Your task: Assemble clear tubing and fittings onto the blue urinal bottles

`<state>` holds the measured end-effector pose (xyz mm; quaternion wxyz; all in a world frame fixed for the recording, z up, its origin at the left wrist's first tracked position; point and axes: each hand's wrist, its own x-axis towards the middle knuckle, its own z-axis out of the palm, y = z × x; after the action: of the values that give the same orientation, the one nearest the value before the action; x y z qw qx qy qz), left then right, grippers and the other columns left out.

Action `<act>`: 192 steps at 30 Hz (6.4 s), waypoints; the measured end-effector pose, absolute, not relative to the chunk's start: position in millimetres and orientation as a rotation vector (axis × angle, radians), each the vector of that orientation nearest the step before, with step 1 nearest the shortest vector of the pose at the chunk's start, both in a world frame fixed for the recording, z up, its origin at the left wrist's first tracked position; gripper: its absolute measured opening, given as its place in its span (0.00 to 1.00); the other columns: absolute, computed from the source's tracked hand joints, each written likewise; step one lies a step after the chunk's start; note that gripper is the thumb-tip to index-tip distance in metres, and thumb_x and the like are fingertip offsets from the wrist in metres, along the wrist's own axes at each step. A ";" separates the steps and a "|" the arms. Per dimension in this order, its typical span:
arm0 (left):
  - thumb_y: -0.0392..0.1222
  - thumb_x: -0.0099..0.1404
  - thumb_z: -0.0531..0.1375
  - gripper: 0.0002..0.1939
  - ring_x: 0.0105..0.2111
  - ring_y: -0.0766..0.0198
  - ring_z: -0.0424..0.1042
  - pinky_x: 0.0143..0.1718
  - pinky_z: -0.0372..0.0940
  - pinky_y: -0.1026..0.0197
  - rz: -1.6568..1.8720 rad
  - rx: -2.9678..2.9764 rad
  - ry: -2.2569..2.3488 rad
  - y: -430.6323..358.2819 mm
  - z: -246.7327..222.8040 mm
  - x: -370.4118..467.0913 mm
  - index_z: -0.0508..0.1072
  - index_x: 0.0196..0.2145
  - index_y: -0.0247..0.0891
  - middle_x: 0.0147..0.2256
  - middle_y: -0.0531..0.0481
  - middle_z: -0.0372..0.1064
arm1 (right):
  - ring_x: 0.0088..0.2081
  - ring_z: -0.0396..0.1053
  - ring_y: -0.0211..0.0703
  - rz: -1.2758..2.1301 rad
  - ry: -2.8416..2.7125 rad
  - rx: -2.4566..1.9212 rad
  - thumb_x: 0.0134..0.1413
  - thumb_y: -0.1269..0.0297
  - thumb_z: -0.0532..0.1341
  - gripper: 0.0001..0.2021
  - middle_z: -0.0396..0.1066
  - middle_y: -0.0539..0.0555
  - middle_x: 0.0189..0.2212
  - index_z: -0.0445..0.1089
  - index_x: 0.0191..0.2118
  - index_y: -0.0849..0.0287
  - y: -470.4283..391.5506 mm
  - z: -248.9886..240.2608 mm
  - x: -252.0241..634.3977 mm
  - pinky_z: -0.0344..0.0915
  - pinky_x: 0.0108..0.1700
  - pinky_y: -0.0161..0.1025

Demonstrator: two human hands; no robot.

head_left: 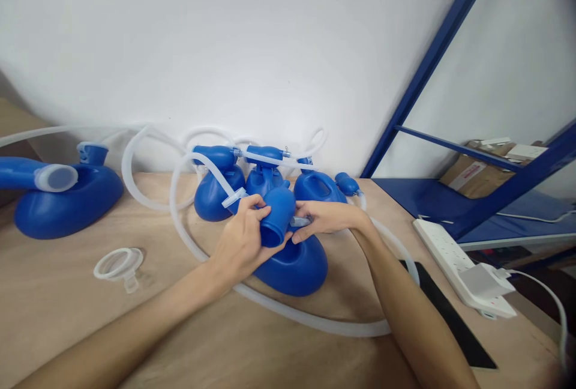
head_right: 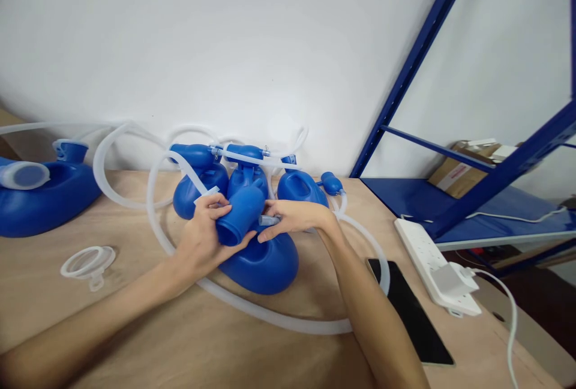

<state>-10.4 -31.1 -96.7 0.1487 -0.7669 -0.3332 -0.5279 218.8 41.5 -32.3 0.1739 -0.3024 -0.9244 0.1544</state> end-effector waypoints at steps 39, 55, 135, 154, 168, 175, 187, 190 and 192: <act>0.29 0.72 0.58 0.08 0.36 0.50 0.74 0.34 0.63 0.52 -0.073 -2.410 -0.820 -10.6 -50.1 -60.6 0.78 0.37 0.33 0.35 0.43 0.75 | 0.45 0.69 0.46 1.471 -2.572 -0.810 0.55 0.41 0.71 0.22 0.74 0.51 0.40 0.76 0.33 0.58 40.8 -40.8 219.7 0.66 0.54 0.42; 0.55 0.79 0.49 0.25 0.34 0.44 0.80 0.42 0.68 0.48 0.027 -2.398 -1.401 -19.8 -19.0 -102.1 0.79 0.42 0.34 0.32 0.39 0.78 | 0.48 0.74 0.53 1.034 -2.651 -0.995 0.52 0.51 0.73 0.23 0.78 0.53 0.46 0.76 0.50 0.57 22.9 -36.4 205.7 0.70 0.52 0.43; 0.56 0.65 0.64 0.19 0.29 0.65 0.63 0.29 0.55 0.63 -0.655 -3.286 -1.981 -25.9 -8.2 -98.8 0.74 0.26 0.37 0.27 0.53 0.69 | 0.42 0.74 0.50 1.198 -2.583 -0.953 0.46 0.62 0.70 0.09 0.77 0.49 0.34 0.76 0.35 0.57 52.1 -54.1 231.4 0.69 0.45 0.40; 0.44 0.58 0.61 0.11 0.31 0.63 0.65 0.34 0.59 0.63 -0.915 -3.460 -2.088 -19.4 -9.4 -100.8 0.71 0.21 0.37 0.28 0.51 0.71 | 0.41 0.75 0.48 1.272 -2.557 -0.908 0.47 0.59 0.71 0.12 0.80 0.48 0.39 0.77 0.38 0.57 47.3 -49.1 225.7 0.70 0.46 0.40; 0.66 0.61 0.54 0.28 0.23 0.67 0.49 0.26 0.44 0.60 -1.270 -2.677 -2.260 -27.2 -43.1 -69.4 0.53 0.19 0.41 0.20 0.56 0.48 | 0.49 0.76 0.53 1.203 -2.553 -0.926 0.49 0.61 0.71 0.14 0.80 0.49 0.43 0.78 0.44 0.56 44.2 -48.7 222.9 0.70 0.55 0.43; 0.64 0.61 0.57 0.27 0.23 0.66 0.46 0.26 0.47 0.61 -1.669 -2.734 -2.389 -21.8 -51.1 -80.4 0.53 0.21 0.42 0.21 0.57 0.45 | 0.49 0.75 0.53 1.187 -2.581 -0.921 0.51 0.58 0.71 0.15 0.80 0.49 0.44 0.78 0.44 0.55 42.2 -48.5 224.2 0.70 0.54 0.44; 0.59 0.69 0.55 0.28 0.21 0.65 0.53 0.28 0.45 0.58 -0.371 -2.543 -2.149 -59.2 -49.8 -183.0 0.63 0.18 0.39 0.18 0.53 0.55 | 0.47 0.76 0.53 1.167 -2.579 -0.910 0.53 0.60 0.69 0.11 0.81 0.52 0.45 0.78 0.42 0.56 41.8 -51.8 225.4 0.71 0.52 0.45; 0.51 0.69 0.56 0.23 0.23 0.64 0.57 0.30 0.47 0.59 -0.202 -2.618 -2.155 -81.3 -72.7 -204.6 0.67 0.19 0.38 0.19 0.52 0.61 | 0.49 0.75 0.54 1.146 -2.588 -0.924 0.54 0.61 0.68 0.12 0.81 0.52 0.43 0.78 0.43 0.57 41.7 -51.0 224.7 0.71 0.53 0.45; 0.52 0.67 0.57 0.22 0.24 0.62 0.59 0.32 0.51 0.60 -0.221 -2.594 -2.180 -91.2 -83.4 -213.5 0.70 0.19 0.39 0.19 0.52 0.65 | 0.49 0.75 0.54 1.146 -2.584 -0.931 0.54 0.62 0.68 0.11 0.81 0.52 0.42 0.79 0.43 0.57 41.5 -50.5 224.1 0.71 0.53 0.45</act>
<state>-213.5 -91.2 -83.4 -0.1268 -0.7577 -0.6369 -0.0645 224.1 41.5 -50.5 0.0825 -0.3118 -0.8653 0.3838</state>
